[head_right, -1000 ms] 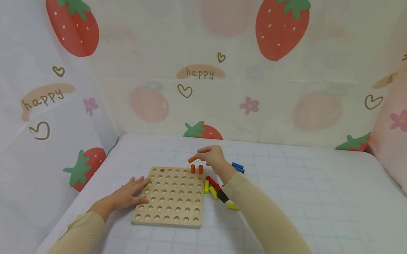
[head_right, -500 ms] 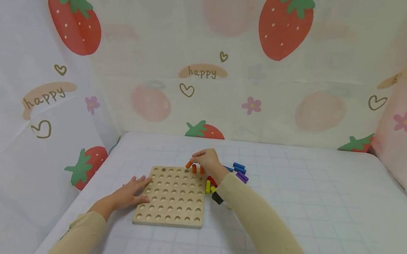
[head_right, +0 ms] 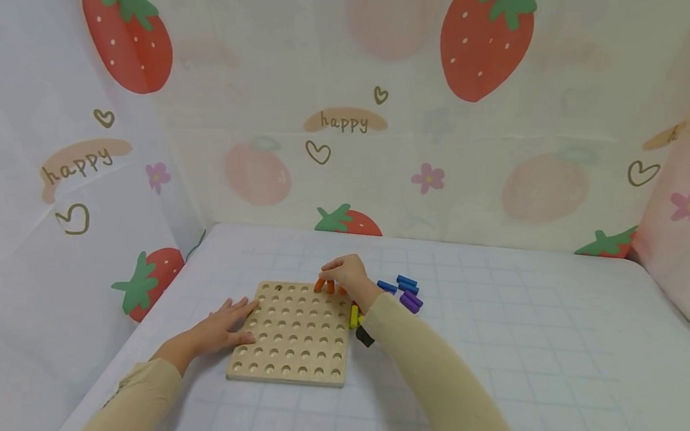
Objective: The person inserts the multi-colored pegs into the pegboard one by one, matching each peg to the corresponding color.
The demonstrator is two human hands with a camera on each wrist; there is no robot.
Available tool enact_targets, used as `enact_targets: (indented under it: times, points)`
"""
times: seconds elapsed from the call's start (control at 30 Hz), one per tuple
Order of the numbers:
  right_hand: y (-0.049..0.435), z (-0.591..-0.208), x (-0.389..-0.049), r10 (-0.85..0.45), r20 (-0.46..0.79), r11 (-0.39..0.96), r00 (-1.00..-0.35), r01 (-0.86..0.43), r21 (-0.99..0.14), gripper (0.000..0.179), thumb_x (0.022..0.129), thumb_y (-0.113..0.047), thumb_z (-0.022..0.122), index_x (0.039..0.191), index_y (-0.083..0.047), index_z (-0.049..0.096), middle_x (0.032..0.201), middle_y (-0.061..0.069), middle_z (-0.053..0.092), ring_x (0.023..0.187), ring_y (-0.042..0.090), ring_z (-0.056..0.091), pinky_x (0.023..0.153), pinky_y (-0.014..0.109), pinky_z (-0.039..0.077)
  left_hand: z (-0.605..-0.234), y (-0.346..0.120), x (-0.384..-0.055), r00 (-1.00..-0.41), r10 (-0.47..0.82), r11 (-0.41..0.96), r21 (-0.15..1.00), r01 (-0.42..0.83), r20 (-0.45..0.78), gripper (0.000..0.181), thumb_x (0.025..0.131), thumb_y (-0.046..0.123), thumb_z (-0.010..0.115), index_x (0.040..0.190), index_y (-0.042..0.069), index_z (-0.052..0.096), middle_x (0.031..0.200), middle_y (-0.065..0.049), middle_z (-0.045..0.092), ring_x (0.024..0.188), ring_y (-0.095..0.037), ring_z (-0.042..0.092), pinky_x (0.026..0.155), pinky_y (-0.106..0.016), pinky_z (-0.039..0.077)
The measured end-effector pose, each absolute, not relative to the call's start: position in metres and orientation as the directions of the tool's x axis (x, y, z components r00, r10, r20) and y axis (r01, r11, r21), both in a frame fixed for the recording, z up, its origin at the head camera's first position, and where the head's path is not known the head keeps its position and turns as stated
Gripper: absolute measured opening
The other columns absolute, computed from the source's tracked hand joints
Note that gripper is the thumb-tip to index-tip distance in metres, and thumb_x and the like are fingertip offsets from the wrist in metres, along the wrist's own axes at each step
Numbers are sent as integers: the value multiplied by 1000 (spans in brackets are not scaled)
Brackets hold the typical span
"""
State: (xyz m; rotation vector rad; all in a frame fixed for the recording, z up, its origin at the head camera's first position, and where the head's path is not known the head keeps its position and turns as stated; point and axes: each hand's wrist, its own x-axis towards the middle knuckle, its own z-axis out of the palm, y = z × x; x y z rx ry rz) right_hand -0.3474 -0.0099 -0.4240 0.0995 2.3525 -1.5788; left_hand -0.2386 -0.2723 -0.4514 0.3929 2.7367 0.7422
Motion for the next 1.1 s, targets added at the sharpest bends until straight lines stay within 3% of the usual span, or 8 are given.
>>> enact_targets:
  times: [0.13, 0.3, 0.57, 0.8, 1.1]
  points:
    - [-11, -425, -346, -115, -257, 417, -960, 188, -889, 17, 88, -11, 73, 102, -2, 73, 111, 13, 64, 98, 26, 51, 85, 39, 46, -452, -270, -239, -923, 333, 827, 531, 188, -191, 88, 88, 50, 64, 151, -1, 29, 153, -33, 19, 140, -56, 5, 105, -73, 8]
    - [-10, -425, -345, -110, -248, 430, -963, 179, -885, 16, 87, -10, 74, 101, -2, 73, 107, 12, 66, 100, 25, 54, 92, 42, 45, -452, -268, -240, -923, 328, 828, 532, 179, -200, 89, 87, 51, 64, 151, 0, 28, 154, -33, 18, 140, -55, 4, 105, -72, 8]
    - [-10, -422, -343, -141, -275, 425, -951, 193, -884, 20, 90, -13, 71, 108, -4, 73, 113, 12, 65, 108, 28, 53, 99, 46, 41, -454, -269, -240, -926, 325, 830, 527, 180, -195, 89, 87, 51, 64, 151, -1, 28, 153, -33, 19, 140, -55, 5, 105, -72, 7]
    - [-13, -420, -342, -167, -272, 424, -948, 180, -887, 26, 88, -12, 72, 113, -2, 70, 111, 12, 65, 101, 26, 52, 93, 41, 44, -452, -269, -238, -930, 300, 840, 520, 152, -214, 89, 87, 51, 64, 151, 0, 28, 154, -32, 19, 140, -55, 5, 105, -72, 7]
    - [-7, -422, -344, -141, -241, 394, -960, 169, -903, 24, 91, -13, 70, 112, -2, 69, 116, 14, 62, 107, 28, 53, 97, 43, 44, -457, -271, -241, -928, 318, 837, 518, 178, -194, 90, 87, 51, 65, 151, -1, 28, 153, -33, 19, 139, -56, 5, 104, -74, 7]
